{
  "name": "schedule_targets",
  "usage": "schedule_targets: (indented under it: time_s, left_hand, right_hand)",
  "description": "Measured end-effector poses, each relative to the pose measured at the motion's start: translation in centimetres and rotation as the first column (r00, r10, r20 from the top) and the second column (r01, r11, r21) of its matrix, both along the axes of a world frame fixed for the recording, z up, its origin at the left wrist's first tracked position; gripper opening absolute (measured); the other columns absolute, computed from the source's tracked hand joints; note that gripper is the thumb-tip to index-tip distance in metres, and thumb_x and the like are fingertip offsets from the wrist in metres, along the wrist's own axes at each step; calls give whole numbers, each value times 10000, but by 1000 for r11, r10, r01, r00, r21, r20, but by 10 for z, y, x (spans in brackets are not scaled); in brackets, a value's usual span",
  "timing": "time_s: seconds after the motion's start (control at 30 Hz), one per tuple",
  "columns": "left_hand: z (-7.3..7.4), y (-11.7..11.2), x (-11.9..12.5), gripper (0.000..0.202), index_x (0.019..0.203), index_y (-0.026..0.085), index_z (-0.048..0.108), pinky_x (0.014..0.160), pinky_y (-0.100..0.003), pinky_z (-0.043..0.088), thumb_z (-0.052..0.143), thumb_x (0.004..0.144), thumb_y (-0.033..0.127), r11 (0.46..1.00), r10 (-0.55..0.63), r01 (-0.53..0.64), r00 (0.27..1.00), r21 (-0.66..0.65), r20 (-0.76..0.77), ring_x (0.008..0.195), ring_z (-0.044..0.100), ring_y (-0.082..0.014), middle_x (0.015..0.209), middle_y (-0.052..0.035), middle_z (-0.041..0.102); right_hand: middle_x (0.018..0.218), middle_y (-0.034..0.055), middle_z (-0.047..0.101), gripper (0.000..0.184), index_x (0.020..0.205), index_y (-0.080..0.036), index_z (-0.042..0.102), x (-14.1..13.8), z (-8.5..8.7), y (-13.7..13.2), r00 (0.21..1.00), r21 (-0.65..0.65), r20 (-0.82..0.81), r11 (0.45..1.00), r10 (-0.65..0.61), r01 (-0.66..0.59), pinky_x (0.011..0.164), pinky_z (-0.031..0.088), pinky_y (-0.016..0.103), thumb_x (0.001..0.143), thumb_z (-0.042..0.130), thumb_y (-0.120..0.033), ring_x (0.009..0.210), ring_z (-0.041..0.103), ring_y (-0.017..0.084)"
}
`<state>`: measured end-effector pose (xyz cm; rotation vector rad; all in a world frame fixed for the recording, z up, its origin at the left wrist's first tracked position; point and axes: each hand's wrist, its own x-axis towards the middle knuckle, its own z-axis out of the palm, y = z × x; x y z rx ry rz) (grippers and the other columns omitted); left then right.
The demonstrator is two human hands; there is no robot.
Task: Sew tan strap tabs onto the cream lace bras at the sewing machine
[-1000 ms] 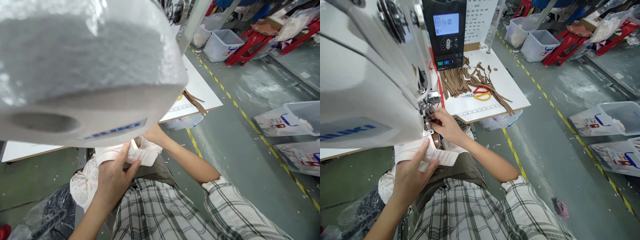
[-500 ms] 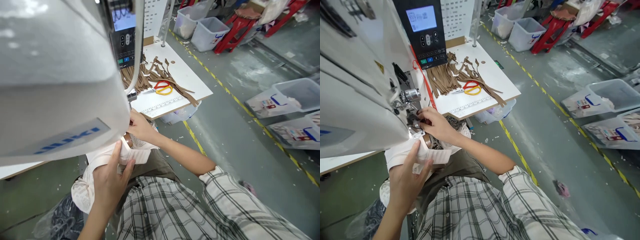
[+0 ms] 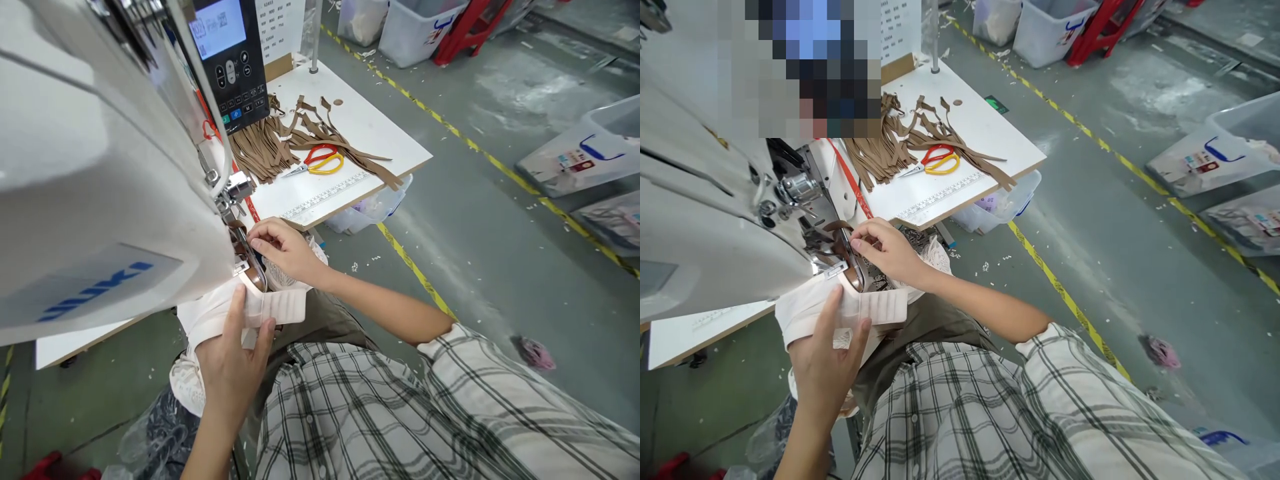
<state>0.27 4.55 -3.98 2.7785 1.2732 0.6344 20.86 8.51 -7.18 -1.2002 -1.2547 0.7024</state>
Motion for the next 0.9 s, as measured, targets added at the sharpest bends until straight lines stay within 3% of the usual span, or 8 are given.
schedule_targets:
  time_s: [0.13, 0.27, 0.6, 0.8, 0.9]
  left_hand:
    - [2, -1, 2, 568, 1365, 120, 533, 851, -392, 549, 629, 892, 420, 1000, -1, 1, 1000, 13, 9, 1002, 706, -302, 1097, -177, 733]
    - [2, -2, 1, 566, 1361, 128, 540, 847, -407, 547, 644, 884, 415, 1000, 5, -5, 1000, 10, 12, 950, 720, -300, 1026, -158, 752]
    - [2, -2, -1, 595, 1390, 153, 512, 927, -422, 525, 654, 871, 407, 999, 32, -32, 999, -16, 17, 1129, 653, -323, 1187, -181, 697]
    - [-2, -8, 0, 949, 1552, 70, 148, 1036, -541, 446, 631, 858, 501, 978, 181, -176, 983, -109, 32, 1399, 384, -416, 1515, -299, 363]
    - [-5, -11, 2, 982, 1561, 68, 86, 1039, -561, 442, 616, 865, 515, 974, 187, -182, 982, -136, 29, 1408, 358, -436, 1541, -314, 300]
  right_hand:
    - [1010, 52, 641, 153, 929, -196, 629, 1, -4, -6, 1000, -30, -29, 1000, 4, -5, 836, 478, 304, 955, 531, -310, 971, 588, 168]
    - [1008, 55, 630, 156, 932, -186, 628, 0, -7, -10, 998, -25, -57, 999, 23, -24, 831, 471, 298, 957, 530, -304, 961, 583, 163]
    - [1032, 57, 622, 181, 939, -192, 632, -4, -5, -16, 991, -59, -131, 997, 39, -47, 814, 476, 303, 959, 526, -338, 959, 591, 172]
    - [1019, 49, 621, 195, 948, -193, 633, -6, -3, -22, 984, -76, -176, 996, 37, -51, 790, 477, 290, 956, 534, -360, 907, 590, 159]
    - [1025, 45, 620, 212, 985, -196, 627, -6, 3, -34, 986, -102, -159, 993, 48, -65, 812, 482, 297, 939, 566, -394, 884, 598, 156]
